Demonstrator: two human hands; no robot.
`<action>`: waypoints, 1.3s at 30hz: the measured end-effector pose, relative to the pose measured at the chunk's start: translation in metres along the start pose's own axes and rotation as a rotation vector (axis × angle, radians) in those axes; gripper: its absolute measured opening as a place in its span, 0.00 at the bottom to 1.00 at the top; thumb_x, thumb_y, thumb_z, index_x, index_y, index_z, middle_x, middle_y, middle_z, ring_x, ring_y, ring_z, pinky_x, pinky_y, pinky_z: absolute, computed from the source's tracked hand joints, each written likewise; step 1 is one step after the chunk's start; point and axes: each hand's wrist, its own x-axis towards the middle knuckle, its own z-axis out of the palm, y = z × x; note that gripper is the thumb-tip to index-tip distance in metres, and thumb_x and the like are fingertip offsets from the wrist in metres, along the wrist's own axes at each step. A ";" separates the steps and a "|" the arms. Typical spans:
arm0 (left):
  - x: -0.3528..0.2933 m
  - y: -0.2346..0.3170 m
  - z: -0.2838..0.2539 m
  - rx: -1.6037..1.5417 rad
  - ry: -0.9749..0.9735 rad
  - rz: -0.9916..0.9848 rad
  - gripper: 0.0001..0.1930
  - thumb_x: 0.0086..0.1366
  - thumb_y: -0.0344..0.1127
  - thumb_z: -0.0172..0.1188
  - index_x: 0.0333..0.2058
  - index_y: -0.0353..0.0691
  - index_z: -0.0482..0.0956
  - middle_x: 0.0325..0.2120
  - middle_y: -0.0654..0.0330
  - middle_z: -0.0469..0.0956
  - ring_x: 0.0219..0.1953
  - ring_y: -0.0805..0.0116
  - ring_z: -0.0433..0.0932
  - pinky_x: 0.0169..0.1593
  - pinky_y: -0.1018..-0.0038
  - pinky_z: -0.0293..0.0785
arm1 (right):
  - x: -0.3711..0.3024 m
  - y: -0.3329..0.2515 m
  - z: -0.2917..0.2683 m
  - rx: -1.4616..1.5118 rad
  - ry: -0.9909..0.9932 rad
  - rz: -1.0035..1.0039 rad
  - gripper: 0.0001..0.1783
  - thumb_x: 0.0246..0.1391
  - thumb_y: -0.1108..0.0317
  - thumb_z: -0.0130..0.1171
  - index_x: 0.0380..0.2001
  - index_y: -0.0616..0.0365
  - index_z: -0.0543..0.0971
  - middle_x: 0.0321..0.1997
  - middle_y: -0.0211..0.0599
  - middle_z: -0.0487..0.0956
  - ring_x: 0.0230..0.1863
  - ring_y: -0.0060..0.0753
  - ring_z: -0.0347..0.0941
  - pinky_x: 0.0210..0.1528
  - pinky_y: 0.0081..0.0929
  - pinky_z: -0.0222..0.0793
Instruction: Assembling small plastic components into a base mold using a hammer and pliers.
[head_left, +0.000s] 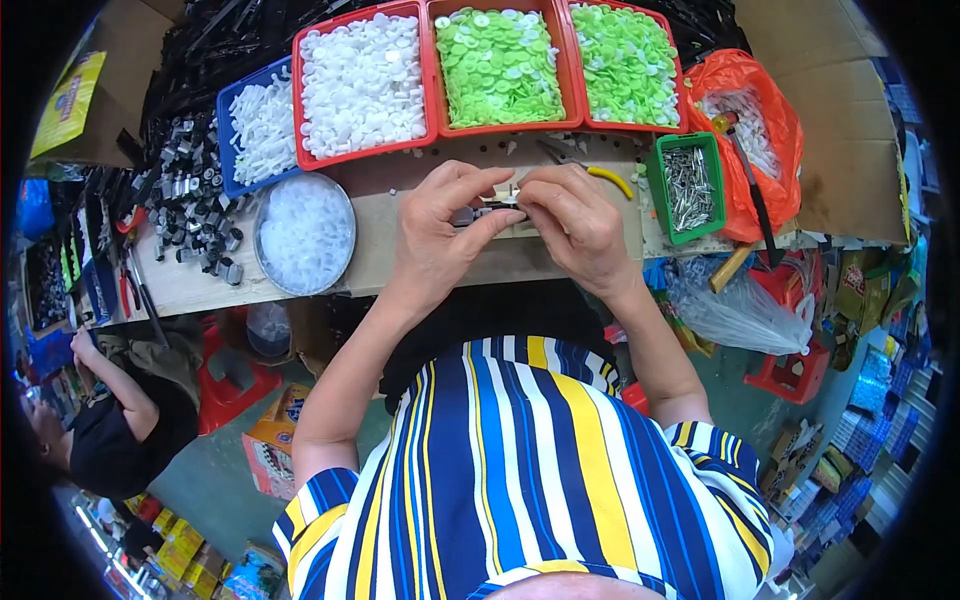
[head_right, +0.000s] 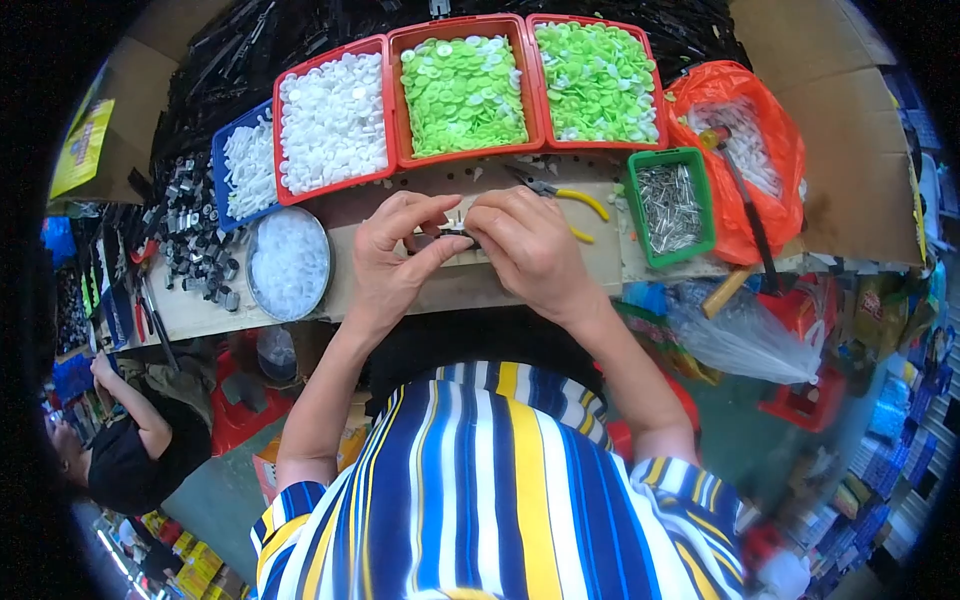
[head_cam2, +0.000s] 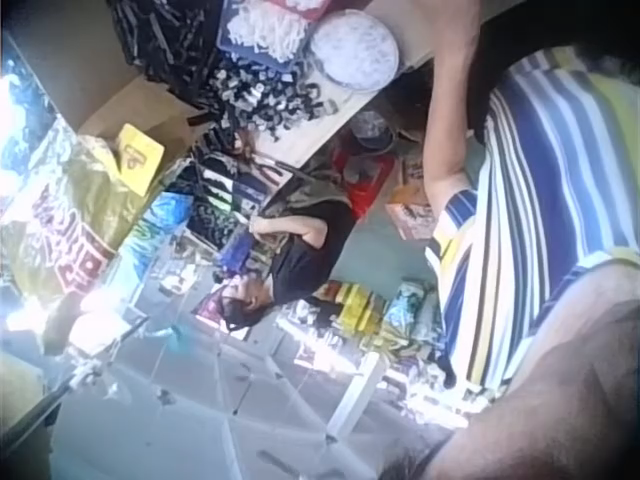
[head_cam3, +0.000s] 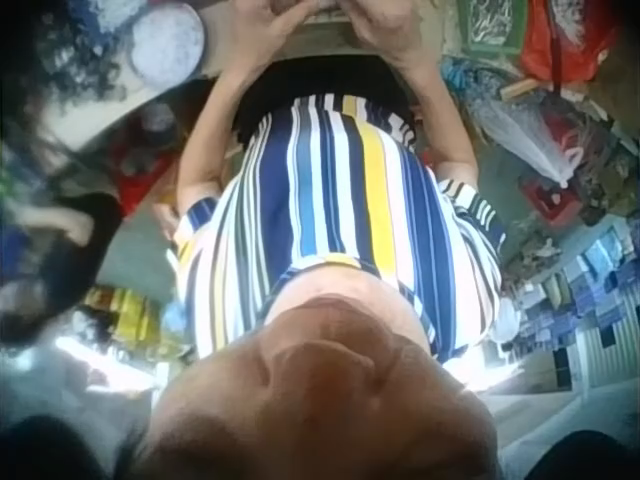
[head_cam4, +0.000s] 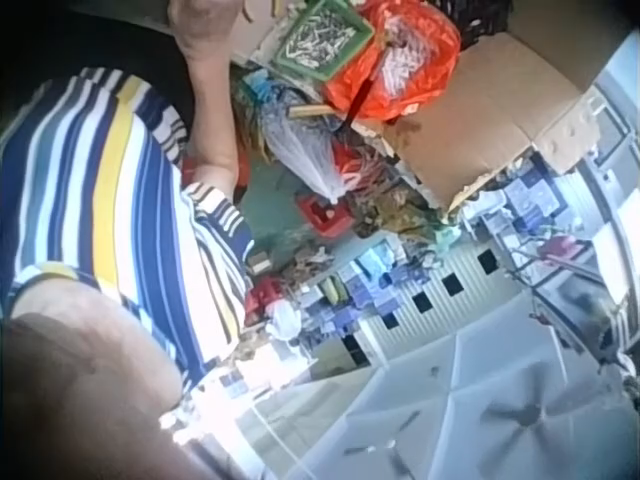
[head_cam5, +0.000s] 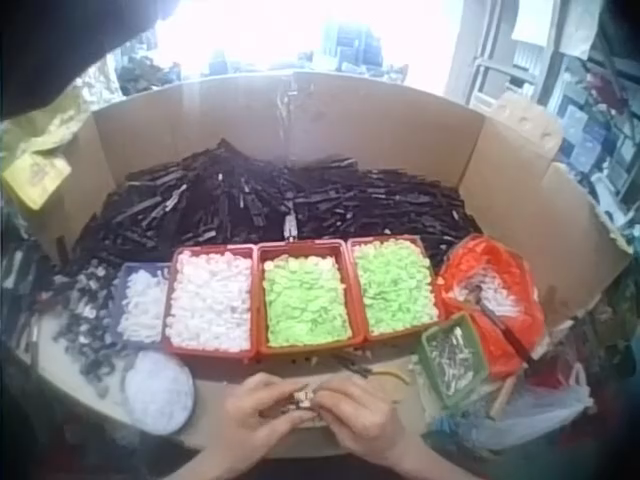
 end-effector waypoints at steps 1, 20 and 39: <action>-0.002 -0.001 -0.001 0.000 0.002 -0.002 0.19 0.54 0.29 0.71 0.46 0.38 0.83 0.33 0.59 0.77 0.30 0.70 0.76 0.33 0.74 0.71 | 0.000 0.000 0.001 0.002 -0.003 0.000 0.10 0.47 0.76 0.65 0.35 0.59 0.78 0.38 0.38 0.78 0.39 0.43 0.75 0.39 0.36 0.70; -0.038 -0.025 -0.003 0.877 -0.090 0.540 0.15 0.54 0.33 0.65 0.42 0.40 0.82 0.41 0.57 0.75 0.46 0.59 0.76 0.42 0.67 0.71 | 0.001 -0.002 0.010 -0.132 -0.283 0.057 0.06 0.47 0.73 0.62 0.31 0.61 0.78 0.41 0.39 0.75 0.45 0.44 0.73 0.46 0.39 0.67; -0.030 -0.017 0.000 0.728 -0.117 0.465 0.13 0.53 0.33 0.69 0.38 0.38 0.82 0.38 0.59 0.77 0.43 0.58 0.75 0.44 0.64 0.70 | -0.018 0.015 -0.036 -0.159 -0.084 0.146 0.14 0.45 0.78 0.64 0.38 0.61 0.78 0.45 0.43 0.76 0.46 0.50 0.75 0.48 0.40 0.71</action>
